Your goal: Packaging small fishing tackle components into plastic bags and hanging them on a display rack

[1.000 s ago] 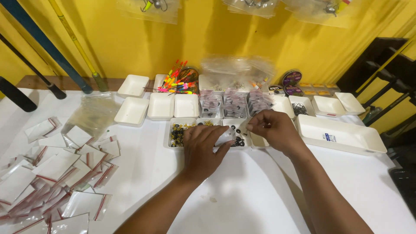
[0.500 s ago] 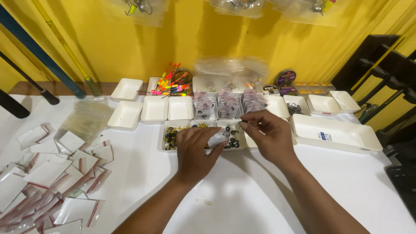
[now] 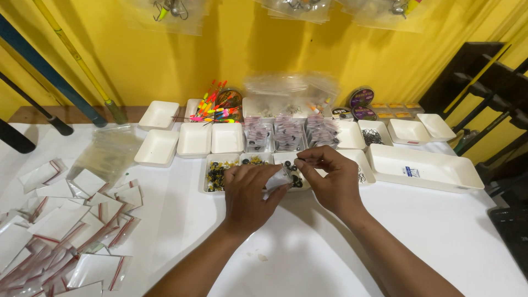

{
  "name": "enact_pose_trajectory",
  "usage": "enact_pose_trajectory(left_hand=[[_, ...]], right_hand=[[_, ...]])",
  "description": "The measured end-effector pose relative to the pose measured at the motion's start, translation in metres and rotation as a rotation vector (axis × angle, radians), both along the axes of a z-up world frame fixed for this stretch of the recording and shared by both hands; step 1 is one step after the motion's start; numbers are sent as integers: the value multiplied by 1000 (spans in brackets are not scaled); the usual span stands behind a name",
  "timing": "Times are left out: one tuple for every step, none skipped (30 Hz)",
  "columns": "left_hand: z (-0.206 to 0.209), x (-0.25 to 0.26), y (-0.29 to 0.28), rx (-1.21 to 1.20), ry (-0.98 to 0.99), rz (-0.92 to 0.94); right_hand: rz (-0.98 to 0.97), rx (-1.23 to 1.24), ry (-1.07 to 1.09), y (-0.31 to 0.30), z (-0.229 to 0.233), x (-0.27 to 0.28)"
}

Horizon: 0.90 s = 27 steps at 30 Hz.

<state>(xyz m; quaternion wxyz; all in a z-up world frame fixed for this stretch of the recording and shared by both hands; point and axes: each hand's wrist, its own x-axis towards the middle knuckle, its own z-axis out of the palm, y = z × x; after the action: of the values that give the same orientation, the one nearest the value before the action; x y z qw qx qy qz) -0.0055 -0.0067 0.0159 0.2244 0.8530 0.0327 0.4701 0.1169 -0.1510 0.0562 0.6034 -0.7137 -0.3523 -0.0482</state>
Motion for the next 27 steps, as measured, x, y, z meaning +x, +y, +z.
enact_pose_trajectory(left_hand=[[1,0,0,0,-1,1],[1,0,-1,2,-14,-2],[2,0,-1,5,-27,-4],[-2,2,0,6,-27,-4],[-6,3,1,17,-17,16],[-10,5,2,28,-5,36],[-10,4,2,28,-5,36],[-10,4,2,8,12,30],[-11,4,2,-12,30,25],[-13,5,3,-14,30,27],[-16,6,4,-6,13,54],[-18,8,4,3,-4,79],[-19,8,5,3,-5,80],[-20,8,5,-1,4,87],[-21,9,6,-5,14,95],[-22,9,6,-5,14,95],[-23,9,6,12,7,103],[-24,9,6,28,2,111],[-22,8,6,27,2,112],[-20,7,5,20,3,102],[-18,6,5,13,4,92],[-18,6,4,13,4,93],[-18,6,4,25,1,100],[-18,7,4,37,-2,106],[-17,6,4,38,-1,106],[-17,6,4,62,8,92],[-17,5,3,86,17,78]], right_hand=[[1,0,-1,1,-2,0],[3,2,-11,2,-3,0],[6,5,-21,2,-5,-1],[6,5,-22,4,-6,-3],[-5,-21,9,5,-7,-5],[-15,-49,41,6,-9,-7],[-15,-50,42,6,-6,-10],[-14,-90,37,6,-3,-13],[-12,-131,32,7,0,-16],[-10,-132,32,6,3,-18],[-16,-153,13,6,6,-21],[-24,-173,-7,6,9,-22],[-23,-174,-8,6,7,-20],[-18,-169,-55,6,5,-18],[-12,-165,-103,6,4,-15],[-11,-165,-103,5,-1,-12],[11,-168,-71,5,-7,-9],[32,-171,-38,4,-12,-6],[33,-172,-37,3,-10,-6],[41,-187,-36,2,-9,-6],[50,-202,-35,2,-8,-6],[50,-202,-35,2,-4,-7],[45,-219,-36,2,-1,-9],[40,-236,-37,2,2,-11],[39,-236,-36,2,2,-11],[38,-248,-45,2,3,-12],[37,-261,-53,2,3,-12]])
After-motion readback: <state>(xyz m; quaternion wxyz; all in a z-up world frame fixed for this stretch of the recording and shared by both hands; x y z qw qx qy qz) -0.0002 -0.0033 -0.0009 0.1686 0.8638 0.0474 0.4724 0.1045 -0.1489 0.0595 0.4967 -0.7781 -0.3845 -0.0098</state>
